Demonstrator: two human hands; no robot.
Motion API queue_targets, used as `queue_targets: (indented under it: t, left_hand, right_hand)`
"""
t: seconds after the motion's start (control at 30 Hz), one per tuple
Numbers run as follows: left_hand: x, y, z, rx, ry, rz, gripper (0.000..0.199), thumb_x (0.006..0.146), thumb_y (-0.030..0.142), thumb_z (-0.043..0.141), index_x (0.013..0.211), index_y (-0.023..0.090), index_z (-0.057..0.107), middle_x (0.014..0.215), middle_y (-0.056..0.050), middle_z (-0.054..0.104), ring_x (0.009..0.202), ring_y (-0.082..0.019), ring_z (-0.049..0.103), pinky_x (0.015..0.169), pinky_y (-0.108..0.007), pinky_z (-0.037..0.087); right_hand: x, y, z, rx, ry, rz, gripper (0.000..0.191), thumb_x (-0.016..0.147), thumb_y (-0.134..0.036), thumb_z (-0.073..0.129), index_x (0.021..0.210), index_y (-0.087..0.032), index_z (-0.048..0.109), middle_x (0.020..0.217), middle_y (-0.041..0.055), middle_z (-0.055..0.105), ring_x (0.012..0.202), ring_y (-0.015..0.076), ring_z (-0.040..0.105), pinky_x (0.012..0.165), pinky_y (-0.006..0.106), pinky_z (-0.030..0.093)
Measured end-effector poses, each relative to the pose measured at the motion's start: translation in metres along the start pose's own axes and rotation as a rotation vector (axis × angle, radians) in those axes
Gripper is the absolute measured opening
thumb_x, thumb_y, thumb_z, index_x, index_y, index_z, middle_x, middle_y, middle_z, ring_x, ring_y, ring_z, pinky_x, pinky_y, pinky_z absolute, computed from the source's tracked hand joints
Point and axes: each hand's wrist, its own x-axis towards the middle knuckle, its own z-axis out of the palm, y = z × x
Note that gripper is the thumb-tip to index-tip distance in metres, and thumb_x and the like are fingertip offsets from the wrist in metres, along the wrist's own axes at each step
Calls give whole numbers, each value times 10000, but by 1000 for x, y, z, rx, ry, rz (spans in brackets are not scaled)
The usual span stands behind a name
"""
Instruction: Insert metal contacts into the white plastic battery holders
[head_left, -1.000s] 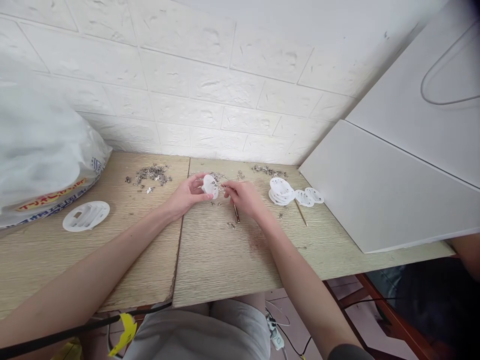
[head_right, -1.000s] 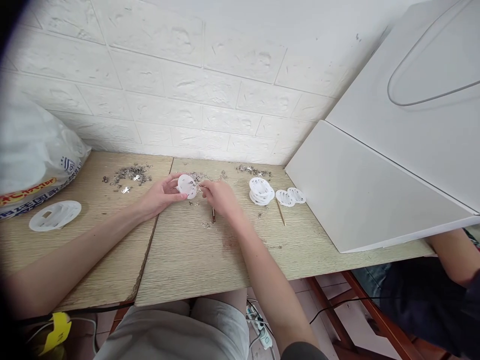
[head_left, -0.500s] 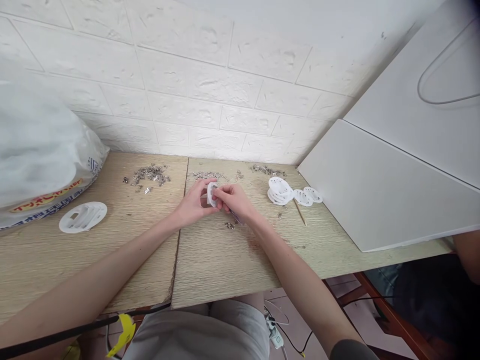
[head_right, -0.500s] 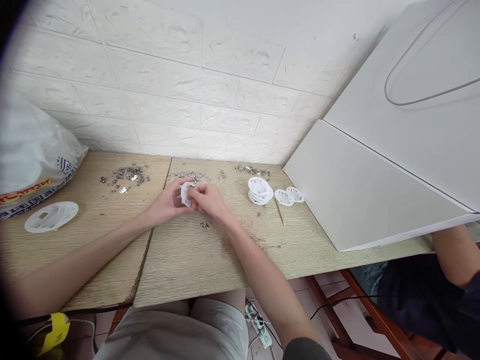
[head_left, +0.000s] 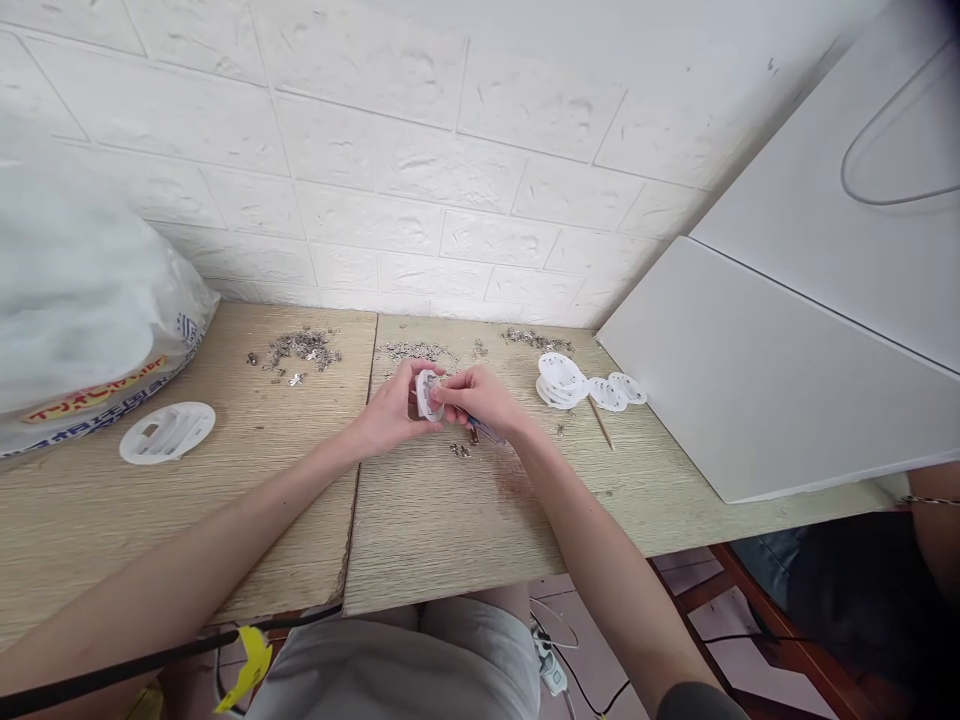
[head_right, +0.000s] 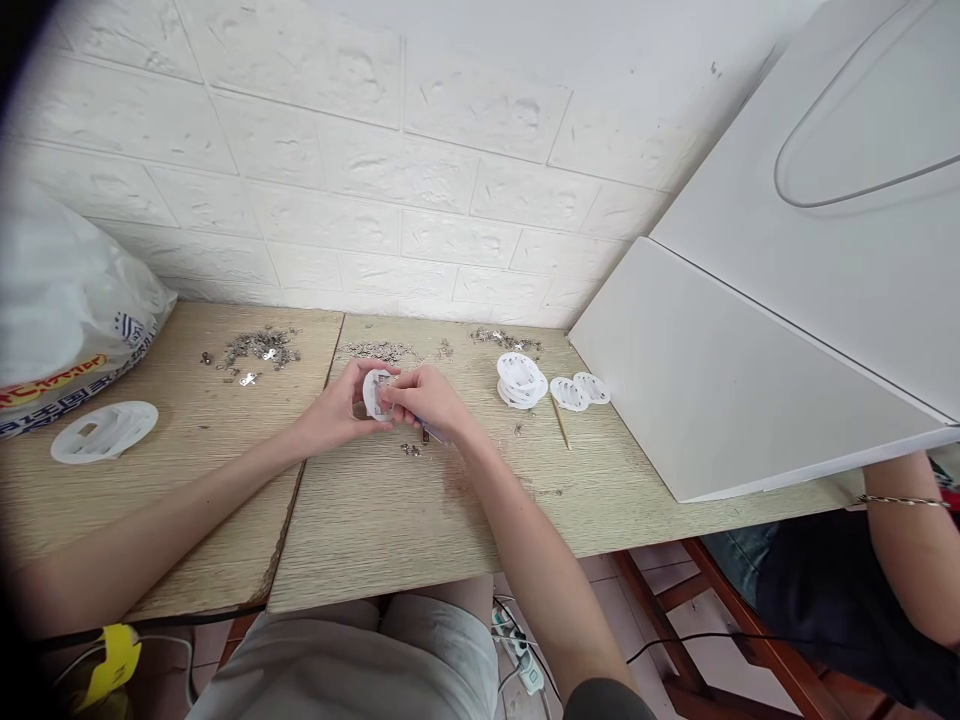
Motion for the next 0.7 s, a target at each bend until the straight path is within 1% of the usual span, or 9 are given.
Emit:
queue_targets:
  t: [0.1, 0.17, 0.27, 0.37, 0.43, 0.5, 0.6, 0.67, 0.7]
  left_hand:
    - [-1, 2, 0, 18, -64, 7, 682, 634, 287, 801, 1212, 230, 444, 1195, -101, 596, 958, -229, 642, 787, -377, 537]
    - [-1, 4, 1, 46, -70, 25, 651, 667, 289, 772, 1212, 230, 421, 1252, -114, 569, 1036, -253, 624, 819, -390, 527]
    - [-2, 3, 1, 111, -25, 98, 544, 719, 297, 714, 1162, 232, 404, 1354, -125, 502, 1157, -272, 568, 915, -424, 485]
    - [-2, 2, 2, 163, 31, 141, 480, 737, 263, 668, 1129, 226, 392, 1361, -123, 488, 1182, -260, 545, 973, -435, 442]
    - [-2, 2, 2, 197, 40, 118, 512, 727, 250, 663, 1159, 217, 390, 1312, -116, 515, 1164, -257, 550, 970, -427, 442]
    - [-2, 3, 3, 230, 45, 93, 601, 714, 266, 681, 1230, 204, 379, 1275, -118, 530, 1162, -267, 548, 972, -422, 443]
    - [-1, 4, 4, 285, 83, 113, 727, 715, 292, 697, 1343, 185, 346, 1333, -137, 482, 1249, -294, 478, 1040, -434, 401]
    - [-1, 4, 4, 325, 115, 124, 746, 728, 276, 686, 1385, 185, 344, 1357, -137, 452, 1284, -303, 438, 1068, -442, 380]
    - [0, 4, 4, 342, 129, 117, 743, 732, 262, 679, 1395, 190, 352, 1343, -131, 454, 1274, -302, 444, 1064, -445, 386]
  right_hand:
    - [-1, -1, -1, -20, -62, 34, 249, 822, -273, 568, 612, -146, 610, 471, -33, 524, 399, 50, 404, 392, 175, 326]
    - [-2, -4, -1, -18, -93, 59, 279, 852, -284, 542, 612, -151, 589, 455, -34, 522, 373, 51, 401, 382, 178, 329]
    - [-4, -7, 1, -3, -113, 93, 296, 892, -299, 506, 635, -162, 563, 436, -42, 512, 341, 54, 389, 363, 181, 311]
    - [-4, -8, 4, 6, -63, 91, 283, 910, -299, 495, 665, -170, 549, 433, -50, 506, 337, 51, 379, 352, 174, 290]
    - [-3, -8, 6, 8, -13, 79, 274, 915, -294, 495, 675, -172, 544, 433, -54, 499, 339, 49, 372, 348, 172, 284]
    - [-3, -8, 9, -3, 29, 64, 282, 918, -282, 492, 661, -173, 533, 430, -53, 488, 343, 50, 374, 350, 174, 287]
    - [-1, -7, 14, -32, 61, 55, 302, 922, -269, 480, 639, -173, 527, 435, -46, 492, 343, 51, 378, 354, 182, 288]
    - [-1, -7, 17, -56, 77, 65, 300, 921, -266, 471, 642, -173, 534, 442, -41, 506, 339, 53, 386, 356, 187, 288]
    - [0, -7, 18, -73, 89, 69, 300, 918, -267, 472, 641, -173, 537, 443, -39, 513, 339, 55, 392, 358, 188, 291]
